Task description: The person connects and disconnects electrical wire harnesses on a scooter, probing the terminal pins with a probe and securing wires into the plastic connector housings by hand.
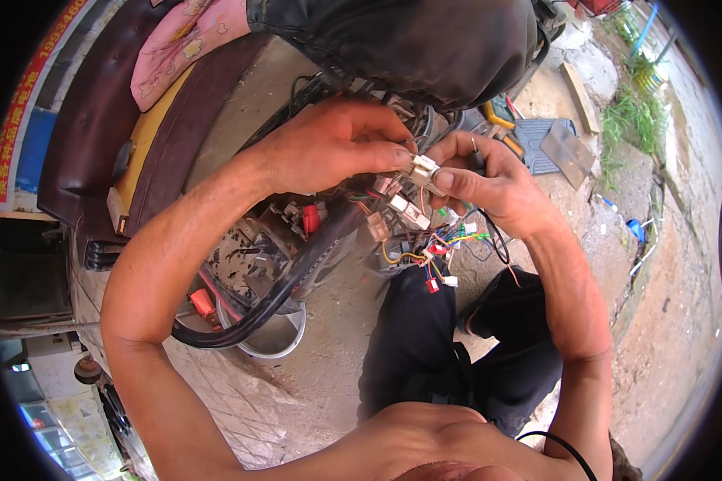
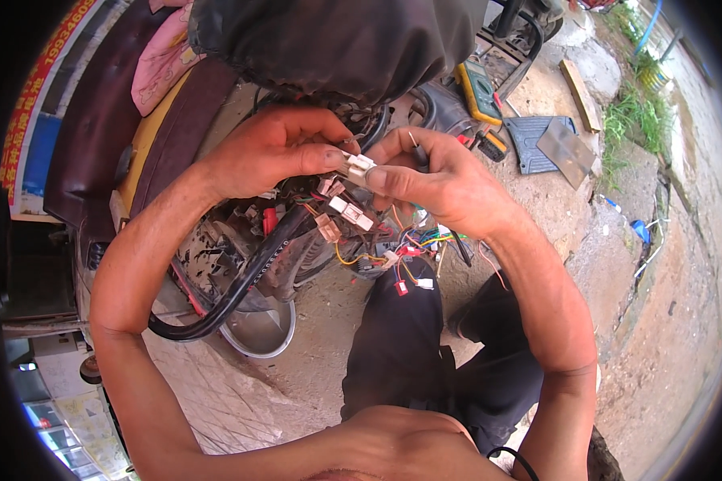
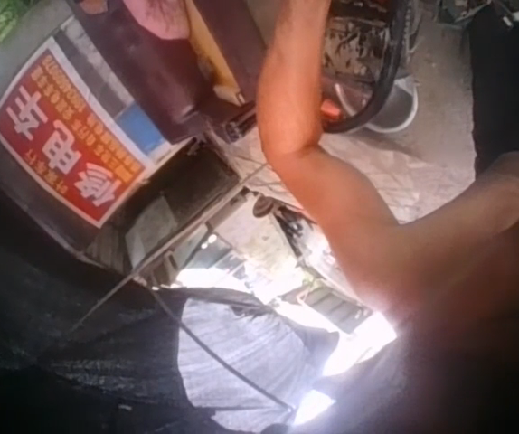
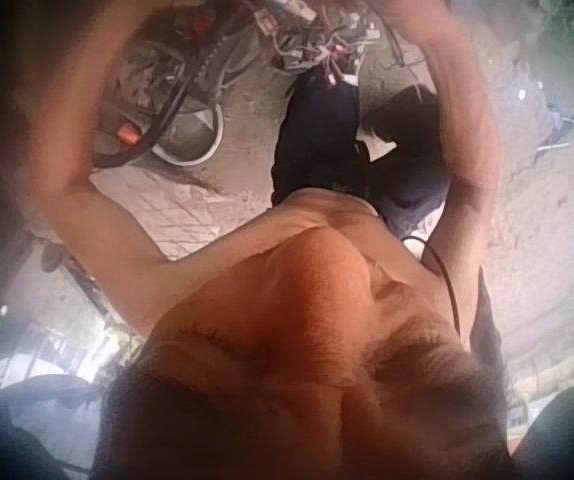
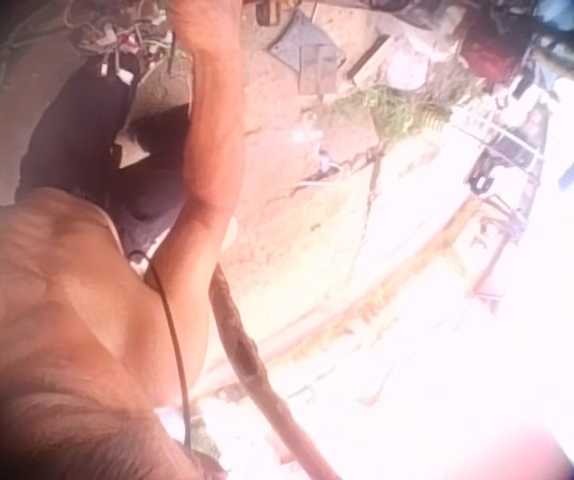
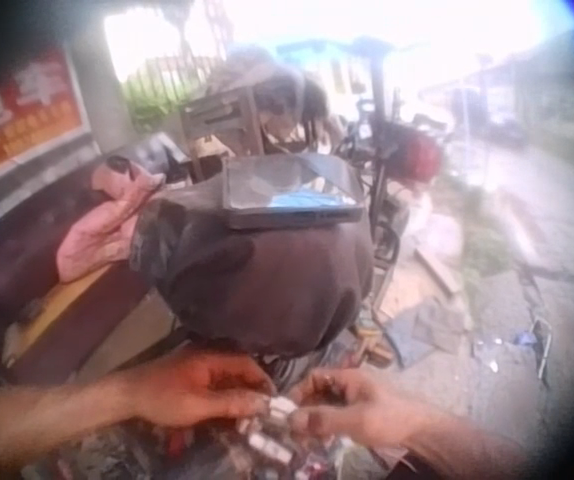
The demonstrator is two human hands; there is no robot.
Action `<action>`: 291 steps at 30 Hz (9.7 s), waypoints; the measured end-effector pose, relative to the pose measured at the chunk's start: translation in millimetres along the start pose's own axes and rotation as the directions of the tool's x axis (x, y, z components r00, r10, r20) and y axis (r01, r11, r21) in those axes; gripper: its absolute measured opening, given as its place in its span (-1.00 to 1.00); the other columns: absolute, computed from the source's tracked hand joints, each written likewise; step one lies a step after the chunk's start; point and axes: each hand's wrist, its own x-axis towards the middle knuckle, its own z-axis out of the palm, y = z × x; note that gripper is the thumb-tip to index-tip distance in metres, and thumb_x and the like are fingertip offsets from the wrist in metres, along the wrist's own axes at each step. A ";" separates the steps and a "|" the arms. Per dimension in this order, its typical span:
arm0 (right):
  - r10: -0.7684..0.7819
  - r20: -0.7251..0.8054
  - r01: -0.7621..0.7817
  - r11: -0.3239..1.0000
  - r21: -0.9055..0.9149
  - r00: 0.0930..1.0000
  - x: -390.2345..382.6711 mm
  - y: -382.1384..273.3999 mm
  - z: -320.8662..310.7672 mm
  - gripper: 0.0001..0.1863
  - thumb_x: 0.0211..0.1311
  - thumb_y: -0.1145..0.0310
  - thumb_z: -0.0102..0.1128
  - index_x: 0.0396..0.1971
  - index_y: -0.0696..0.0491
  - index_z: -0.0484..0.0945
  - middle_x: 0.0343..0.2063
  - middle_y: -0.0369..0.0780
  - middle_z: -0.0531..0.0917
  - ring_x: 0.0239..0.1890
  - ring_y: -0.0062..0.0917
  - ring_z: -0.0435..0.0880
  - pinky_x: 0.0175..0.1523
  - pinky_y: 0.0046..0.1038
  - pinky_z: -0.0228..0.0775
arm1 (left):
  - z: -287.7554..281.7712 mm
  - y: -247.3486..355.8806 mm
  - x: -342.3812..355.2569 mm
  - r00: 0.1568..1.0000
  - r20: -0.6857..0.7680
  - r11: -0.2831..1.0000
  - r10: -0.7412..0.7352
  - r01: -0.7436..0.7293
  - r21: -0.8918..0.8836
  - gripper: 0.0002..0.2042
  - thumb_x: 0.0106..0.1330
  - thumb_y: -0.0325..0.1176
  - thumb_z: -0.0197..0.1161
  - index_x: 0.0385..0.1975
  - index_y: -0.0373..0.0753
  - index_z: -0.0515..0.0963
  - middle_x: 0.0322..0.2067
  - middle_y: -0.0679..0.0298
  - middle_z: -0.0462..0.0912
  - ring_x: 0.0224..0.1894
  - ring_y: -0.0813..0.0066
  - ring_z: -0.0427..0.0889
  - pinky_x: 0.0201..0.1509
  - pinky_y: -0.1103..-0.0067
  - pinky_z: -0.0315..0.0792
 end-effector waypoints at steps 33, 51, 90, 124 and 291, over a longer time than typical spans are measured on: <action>-0.513 -0.134 0.197 0.539 -0.819 0.848 -9.8 -6.2 43.8 -0.54 0.04 0.34 0.49 -0.10 0.16 0.49 -0.38 0.00 0.67 -0.31 -0.08 0.71 -0.27 -0.22 0.56 | 37.8 23.4 -11.2 0.916 -0.355 0.867 0.188 0.016 0.498 -0.61 0.11 -0.48 0.29 0.00 -0.32 0.58 -0.35 0.26 0.70 -0.51 0.65 0.53 -0.39 0.59 0.45; -0.513 -0.124 0.259 0.610 -0.749 0.850 -22.7 -8.1 45.3 -0.56 0.11 0.37 0.39 -0.02 0.17 0.49 -0.41 -0.18 0.64 -0.49 -0.43 0.64 -0.40 -0.43 0.46 | 50.3 27.1 -12.8 0.828 -0.432 0.756 0.358 0.014 0.654 -0.68 0.11 -0.45 0.26 -0.09 -0.30 0.57 -0.62 0.08 0.57 -0.61 0.27 0.60 -0.49 0.37 0.42; 0.170 0.048 -0.170 0.846 0.506 0.984 -13.4 10.8 29.2 -0.76 0.42 0.18 0.10 -0.21 0.05 0.55 -0.53 -0.47 0.37 -0.59 -0.82 0.19 -0.55 -0.69 -0.06 | 61.2 25.6 -7.2 0.837 -0.357 0.693 0.414 -0.035 0.720 -0.63 0.11 -0.49 0.27 -0.02 -0.36 0.55 -0.24 -0.02 0.67 -0.24 0.09 0.70 -0.15 0.33 0.58; -0.346 0.149 0.326 0.539 -0.777 0.927 -22.3 -7.1 9.5 -0.65 0.35 0.13 0.21 -0.42 0.16 0.53 -0.61 -0.04 0.58 -0.51 -0.04 0.60 -0.42 -0.15 0.37 | 19.6 16.8 -6.0 0.915 0.057 0.756 0.399 -0.364 0.544 -0.79 0.15 -0.47 0.37 -0.22 -0.30 0.58 -0.38 0.22 0.52 -0.33 0.29 0.53 -0.21 0.44 0.41; -0.280 -0.270 0.226 0.950 -0.214 0.921 4.5 26.7 -14.1 -0.69 0.24 0.40 0.42 -0.04 0.08 0.59 -0.32 -0.42 0.61 -0.27 -0.77 0.51 -0.13 -0.61 0.41 | 15.5 11.3 1.1 0.968 -0.153 0.889 0.201 -0.115 0.443 -0.90 0.33 -0.43 0.26 -0.28 -0.32 0.63 -0.40 0.26 0.59 -0.28 0.45 0.57 -0.13 0.51 0.42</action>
